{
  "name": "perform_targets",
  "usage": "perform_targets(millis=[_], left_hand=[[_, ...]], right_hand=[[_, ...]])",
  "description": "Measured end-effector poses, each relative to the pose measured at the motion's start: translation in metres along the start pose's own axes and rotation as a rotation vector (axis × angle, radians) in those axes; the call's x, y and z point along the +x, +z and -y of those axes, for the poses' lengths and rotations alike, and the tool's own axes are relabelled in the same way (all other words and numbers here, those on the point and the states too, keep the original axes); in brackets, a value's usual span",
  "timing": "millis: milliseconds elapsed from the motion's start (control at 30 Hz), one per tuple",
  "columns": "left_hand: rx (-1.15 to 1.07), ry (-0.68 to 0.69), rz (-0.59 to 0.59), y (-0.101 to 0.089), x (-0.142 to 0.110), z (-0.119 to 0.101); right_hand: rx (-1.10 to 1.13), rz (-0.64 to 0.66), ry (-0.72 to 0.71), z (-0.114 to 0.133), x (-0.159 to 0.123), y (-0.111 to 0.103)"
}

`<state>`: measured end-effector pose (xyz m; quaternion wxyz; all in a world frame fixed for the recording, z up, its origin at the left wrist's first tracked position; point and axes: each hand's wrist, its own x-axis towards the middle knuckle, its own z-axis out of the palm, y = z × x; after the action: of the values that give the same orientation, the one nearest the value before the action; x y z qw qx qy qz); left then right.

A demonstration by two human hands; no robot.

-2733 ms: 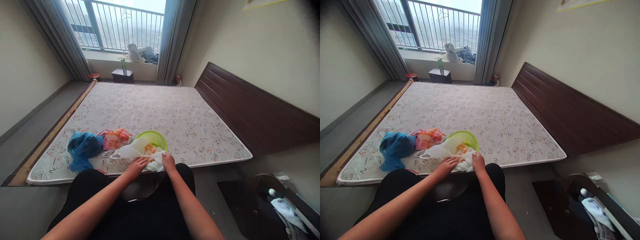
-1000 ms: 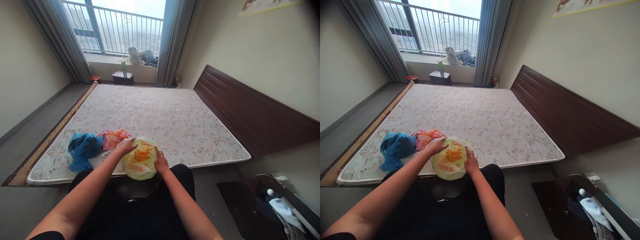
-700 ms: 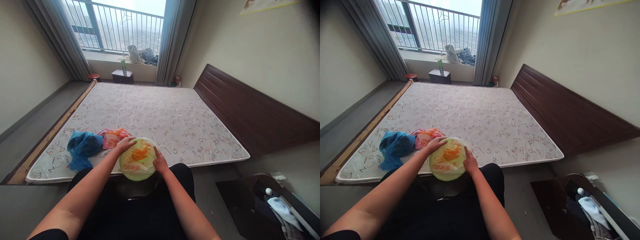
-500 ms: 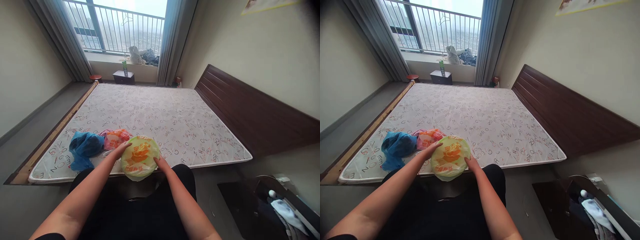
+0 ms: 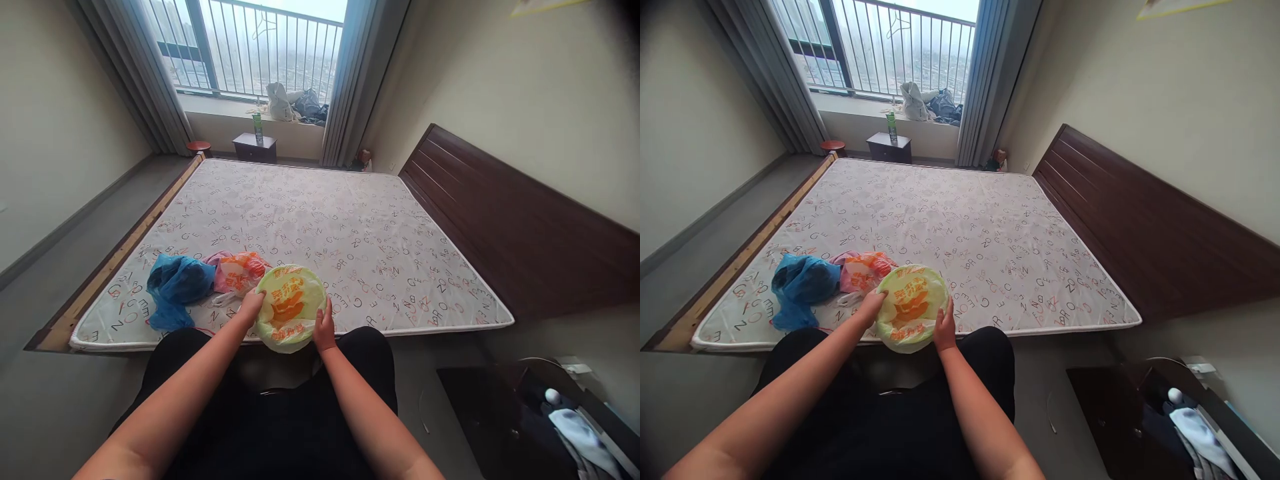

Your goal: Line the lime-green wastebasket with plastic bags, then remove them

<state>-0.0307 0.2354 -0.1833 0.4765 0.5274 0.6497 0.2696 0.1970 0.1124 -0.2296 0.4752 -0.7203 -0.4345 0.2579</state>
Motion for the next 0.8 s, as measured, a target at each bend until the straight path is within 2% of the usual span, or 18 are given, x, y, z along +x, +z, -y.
perform_targets(millis=[100, 167, 233, 300, 367, 433, 533, 667, 800], left_hand=[[0.078, 0.067, -0.11, -0.01, -0.001, -0.003], [0.258, 0.253, -0.206, -0.016, -0.007, -0.005], [0.513, 0.496, -0.218, -0.014, -0.016, -0.007], [0.716, 0.683, -0.068, -0.003, -0.026, -0.009], [0.829, 0.767, 0.146, 0.016, -0.032, -0.009], [0.903, 0.741, 0.293, 0.036, -0.034, -0.006], [0.962, 0.641, 0.318, 0.052, -0.027, 0.006], [0.964, 0.539, 0.278, 0.04, -0.013, 0.035], [0.912, 0.538, 0.374, 0.03, -0.022, 0.059]], right_hand=[[0.022, 0.074, -0.024, 0.002, 0.002, 0.001], [0.035, 0.109, -0.04, 0.008, 0.0, 0.006], [0.033, 0.098, -0.06, 0.015, -0.004, 0.014], [0.012, 0.086, -0.038, 0.021, -0.011, 0.023], [-0.022, 0.112, 0.043, 0.024, -0.018, 0.03], [-0.041, 0.16, 0.129, 0.027, -0.024, 0.034], [0.016, 0.215, 0.156, 0.032, -0.029, 0.03], [0.13, 0.194, 0.126, 0.037, -0.037, 0.013], [0.207, 0.252, 0.165, 0.041, -0.048, -0.002]])
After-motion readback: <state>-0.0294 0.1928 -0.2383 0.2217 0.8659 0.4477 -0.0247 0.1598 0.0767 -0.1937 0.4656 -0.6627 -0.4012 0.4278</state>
